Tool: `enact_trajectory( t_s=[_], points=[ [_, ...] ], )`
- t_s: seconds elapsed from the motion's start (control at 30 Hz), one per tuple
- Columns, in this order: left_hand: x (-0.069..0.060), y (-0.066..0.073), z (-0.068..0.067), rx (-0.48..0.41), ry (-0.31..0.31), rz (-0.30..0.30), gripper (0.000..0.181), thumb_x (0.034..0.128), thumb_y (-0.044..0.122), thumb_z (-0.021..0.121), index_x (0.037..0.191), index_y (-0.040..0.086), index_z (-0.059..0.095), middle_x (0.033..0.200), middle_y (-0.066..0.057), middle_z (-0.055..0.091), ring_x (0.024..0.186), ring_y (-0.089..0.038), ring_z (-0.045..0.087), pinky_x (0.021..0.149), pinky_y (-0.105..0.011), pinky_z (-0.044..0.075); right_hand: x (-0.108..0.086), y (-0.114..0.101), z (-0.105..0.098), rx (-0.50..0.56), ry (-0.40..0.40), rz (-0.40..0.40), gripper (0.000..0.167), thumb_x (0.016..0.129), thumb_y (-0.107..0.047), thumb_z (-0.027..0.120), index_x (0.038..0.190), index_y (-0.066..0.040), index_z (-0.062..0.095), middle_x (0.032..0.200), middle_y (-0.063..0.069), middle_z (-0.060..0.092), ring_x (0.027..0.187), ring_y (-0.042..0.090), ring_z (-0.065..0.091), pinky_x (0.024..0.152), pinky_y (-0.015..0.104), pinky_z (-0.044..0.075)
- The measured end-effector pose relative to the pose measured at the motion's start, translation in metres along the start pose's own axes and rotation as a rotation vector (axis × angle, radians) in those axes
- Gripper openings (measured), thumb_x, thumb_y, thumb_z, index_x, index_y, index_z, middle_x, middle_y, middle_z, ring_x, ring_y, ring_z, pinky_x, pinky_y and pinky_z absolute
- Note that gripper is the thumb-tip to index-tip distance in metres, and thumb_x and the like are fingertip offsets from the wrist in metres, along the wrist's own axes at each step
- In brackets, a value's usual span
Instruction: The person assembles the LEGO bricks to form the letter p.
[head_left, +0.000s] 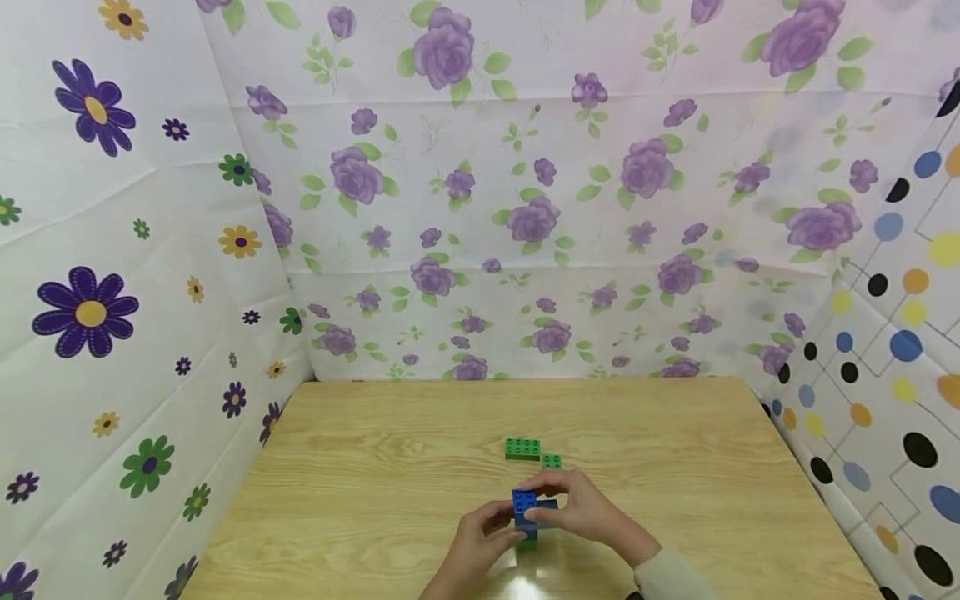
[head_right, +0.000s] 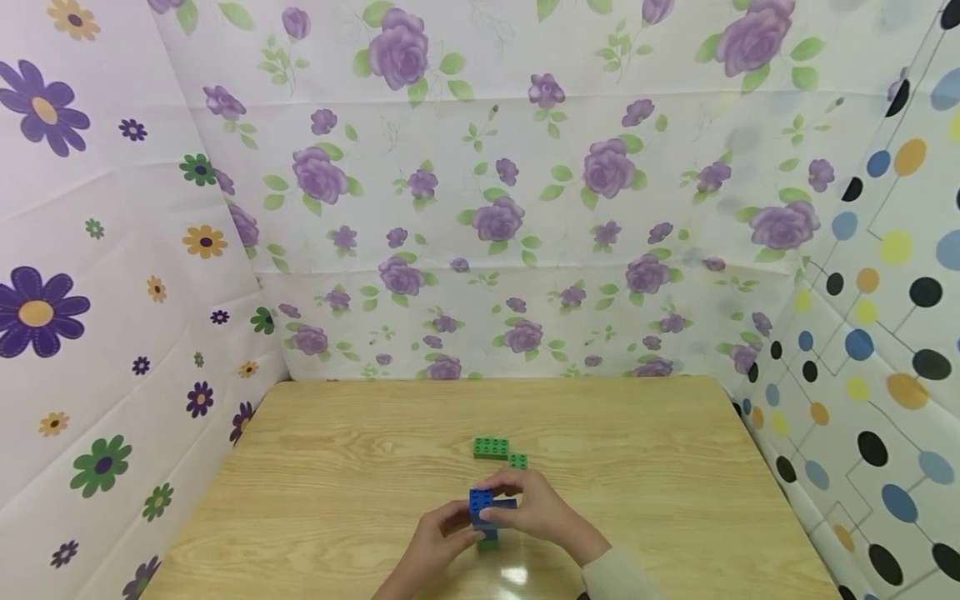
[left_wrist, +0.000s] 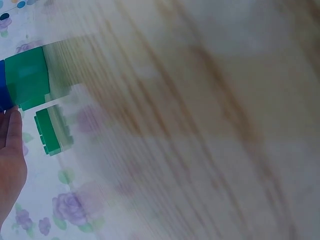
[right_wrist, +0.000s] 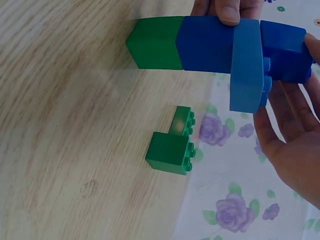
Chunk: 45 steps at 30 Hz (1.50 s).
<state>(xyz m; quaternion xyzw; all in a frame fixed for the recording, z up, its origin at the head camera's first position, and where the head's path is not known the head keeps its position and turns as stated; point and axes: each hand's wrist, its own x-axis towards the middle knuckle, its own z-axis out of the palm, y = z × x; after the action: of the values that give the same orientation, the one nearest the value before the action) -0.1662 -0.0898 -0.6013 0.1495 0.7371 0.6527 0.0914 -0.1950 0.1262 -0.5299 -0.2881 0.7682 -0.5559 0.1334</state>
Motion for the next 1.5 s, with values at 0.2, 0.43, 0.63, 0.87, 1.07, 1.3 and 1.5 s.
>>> enact_trajectory(
  t_s=[0.2,0.43,0.63,0.87,1.07,1.3,1.5],
  points=[
    [-0.001,-0.002,-0.001,0.007,0.001,0.014,0.037,0.0879,0.016,0.071,0.123,0.011,0.062,0.121,-0.006,0.064,0.115,-0.023,0.059,0.097,-0.032,0.051,0.000,0.000,0.002,0.007,0.004,0.017,0.030,0.089,-0.023,0.071,0.118,-0.017,0.066,0.112,0.001,0.064,0.103,0.017,0.062,0.092,0.044,0.053],
    [-0.001,-0.005,0.000,0.010,0.005,0.042,0.036,0.0878,0.015,0.072,0.122,0.010,0.063,0.120,-0.006,0.065,0.114,-0.023,0.060,0.096,-0.032,0.051,-0.004,0.006,0.004,-0.039,0.020,-0.026,0.033,0.091,-0.029,0.068,0.123,-0.019,0.063,0.117,-0.001,0.063,0.108,0.017,0.060,0.094,0.040,0.052],
    [0.002,-0.004,0.003,0.031,0.002,0.026,0.037,0.0876,0.020,0.072,0.123,0.013,0.063,0.120,-0.003,0.065,0.115,-0.019,0.060,0.098,-0.030,0.050,-0.007,0.009,-0.006,-0.018,0.011,-0.009,0.033,0.098,-0.023,0.058,0.130,-0.013,0.059,0.125,0.008,0.061,0.113,0.018,0.059,0.097,0.034,0.050],
    [0.002,-0.002,0.003,0.041,0.025,-0.026,0.037,0.0856,0.014,0.073,0.122,0.012,0.063,0.120,-0.004,0.065,0.114,-0.020,0.060,0.096,-0.028,0.051,0.001,0.011,-0.026,-0.045,0.245,-0.010,0.029,0.097,-0.014,0.059,0.125,-0.004,0.060,0.117,0.014,0.064,0.106,0.027,0.062,0.091,0.027,0.053],
    [0.003,-0.004,0.001,0.049,0.028,-0.059,0.038,0.0844,0.015,0.074,0.121,0.016,0.064,0.121,-0.001,0.064,0.114,-0.018,0.060,0.096,-0.026,0.051,0.014,0.049,-0.040,-0.052,0.348,0.045,0.036,0.094,-0.012,0.063,0.128,-0.002,0.058,0.123,0.019,0.060,0.112,0.038,0.056,0.092,0.039,0.053],
    [0.003,-0.003,0.001,0.035,0.024,-0.059,0.038,0.0850,0.015,0.074,0.121,0.013,0.063,0.121,-0.004,0.064,0.115,-0.021,0.060,0.095,-0.027,0.051,0.022,0.076,-0.040,0.026,0.319,0.213,0.046,0.091,-0.006,0.067,0.133,0.001,0.052,0.131,0.021,0.054,0.120,0.038,0.051,0.094,0.038,0.053],
    [0.001,-0.002,0.001,0.024,0.026,-0.062,0.037,0.0854,0.014,0.073,0.121,0.011,0.063,0.121,-0.005,0.064,0.115,-0.022,0.059,0.096,-0.027,0.051,0.026,0.093,-0.031,0.067,0.321,0.297,0.052,0.085,-0.005,0.073,0.133,0.001,0.053,0.133,0.021,0.052,0.120,0.039,0.052,0.092,0.039,0.054]
  ],
)
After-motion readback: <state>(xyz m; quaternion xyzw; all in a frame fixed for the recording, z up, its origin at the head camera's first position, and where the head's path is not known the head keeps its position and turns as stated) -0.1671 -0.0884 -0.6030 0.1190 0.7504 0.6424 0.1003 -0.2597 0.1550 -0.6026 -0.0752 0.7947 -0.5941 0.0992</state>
